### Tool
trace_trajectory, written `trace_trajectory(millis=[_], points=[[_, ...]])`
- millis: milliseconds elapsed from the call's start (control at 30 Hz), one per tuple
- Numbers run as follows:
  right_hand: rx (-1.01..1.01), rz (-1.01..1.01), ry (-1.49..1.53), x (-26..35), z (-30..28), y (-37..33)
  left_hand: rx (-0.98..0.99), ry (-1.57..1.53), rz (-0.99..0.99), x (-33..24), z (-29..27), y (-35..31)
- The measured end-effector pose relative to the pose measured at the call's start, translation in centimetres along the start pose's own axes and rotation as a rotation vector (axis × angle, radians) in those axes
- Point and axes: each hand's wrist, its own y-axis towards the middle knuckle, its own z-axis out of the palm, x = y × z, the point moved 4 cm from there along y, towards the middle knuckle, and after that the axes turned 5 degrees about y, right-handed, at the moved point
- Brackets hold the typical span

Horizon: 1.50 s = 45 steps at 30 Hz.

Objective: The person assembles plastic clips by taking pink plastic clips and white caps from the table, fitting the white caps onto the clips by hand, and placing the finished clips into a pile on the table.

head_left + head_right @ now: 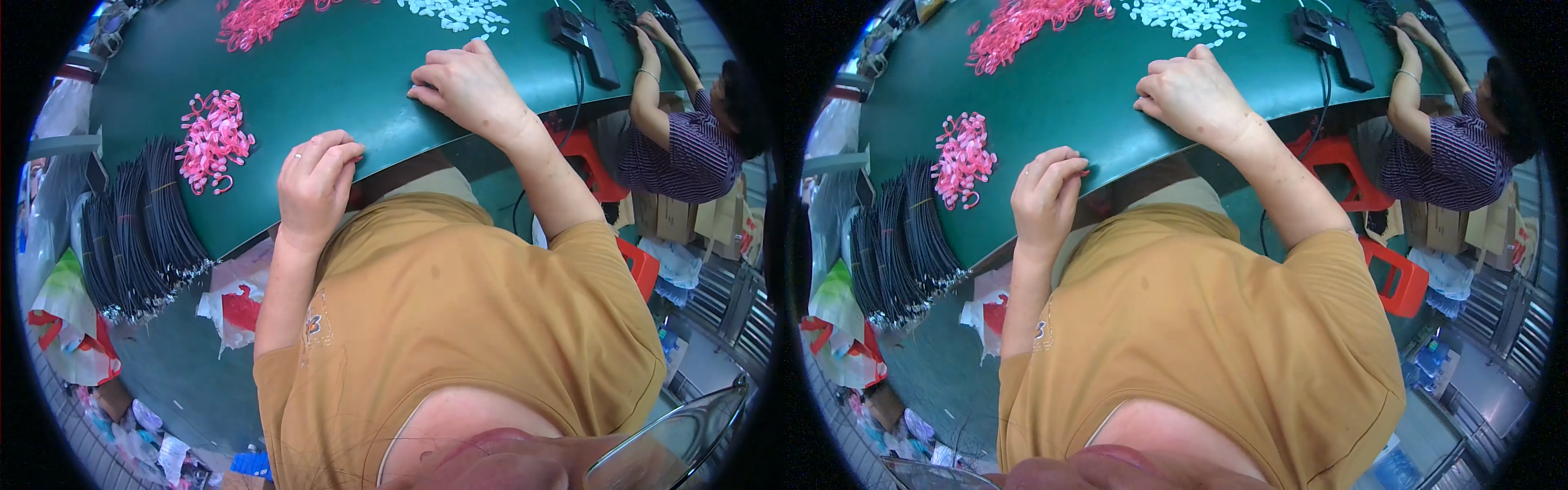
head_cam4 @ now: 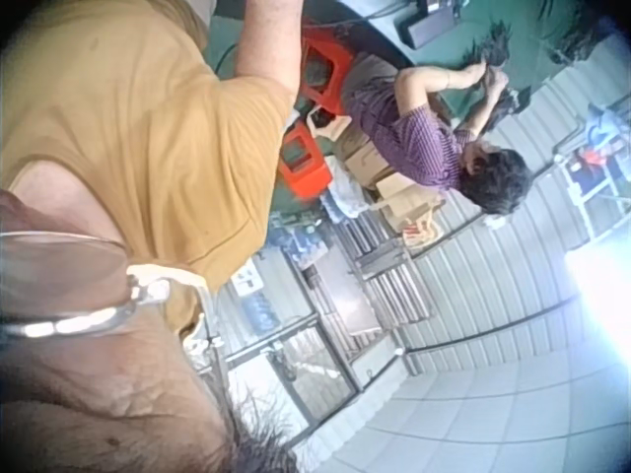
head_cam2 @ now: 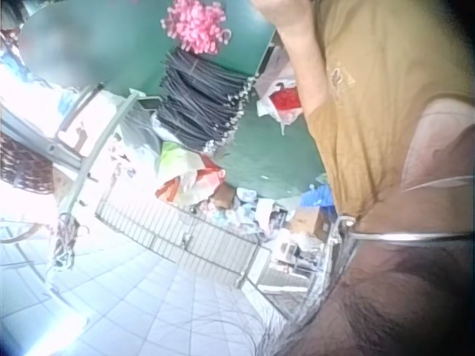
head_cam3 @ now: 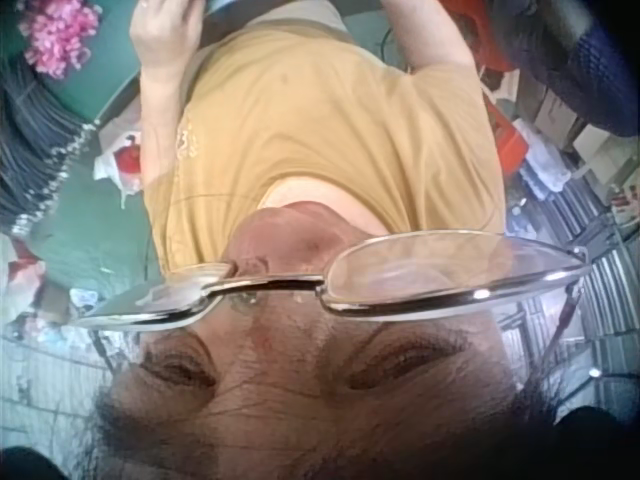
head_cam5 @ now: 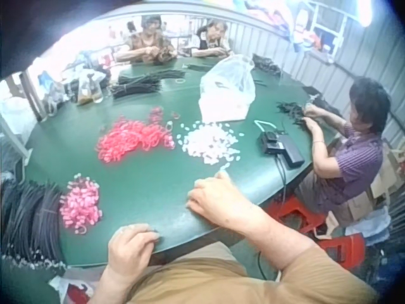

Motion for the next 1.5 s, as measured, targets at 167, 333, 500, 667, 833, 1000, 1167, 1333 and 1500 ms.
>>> trace_trajectory(millis=[167, 333, 500, 667, 833, 1000, 1167, 1333, 1500], points=[[0.120, 0.013, -0.078, -0.7, 0.3, 0.8, -0.037, 0.034, 0.024, -0.1, -0.4, -0.3], [0.057, -0.014, 0.072, -0.8, 0.3, 1.0, -0.047, 0.048, -0.044, 0.3, -0.5, -0.6], [-0.092, -0.158, 0.582, 2.6, 0.5, 1.1, -0.079, 0.006, -0.086, 0.8, -0.1, -0.6], [-0.164, -0.153, 0.615, 5.1, 3.7, 0.2, -0.088, -0.014, -0.124, 0.7, -0.2, -0.5], [-0.189, -0.174, 0.600, 5.7, 4.2, 0.5, -0.079, -0.012, -0.111, 0.7, -0.1, -0.6], [-0.200, -0.191, 0.532, 6.0, 4.6, 0.3, -0.065, -0.017, -0.121, 0.8, -0.2, -0.7], [-0.225, -0.225, 0.457, 6.4, 4.6, 0.3, -0.068, -0.014, -0.126, 0.7, -0.2, -0.7], [-0.210, -0.247, 0.420, 6.5, 4.4, 0.6, -0.098, -0.004, -0.119, 0.6, -0.2, -0.6], [-0.134, -0.263, 0.442, 6.5, 4.2, 1.0, -0.097, 0.003, -0.099, 0.7, -0.2, -0.8]])
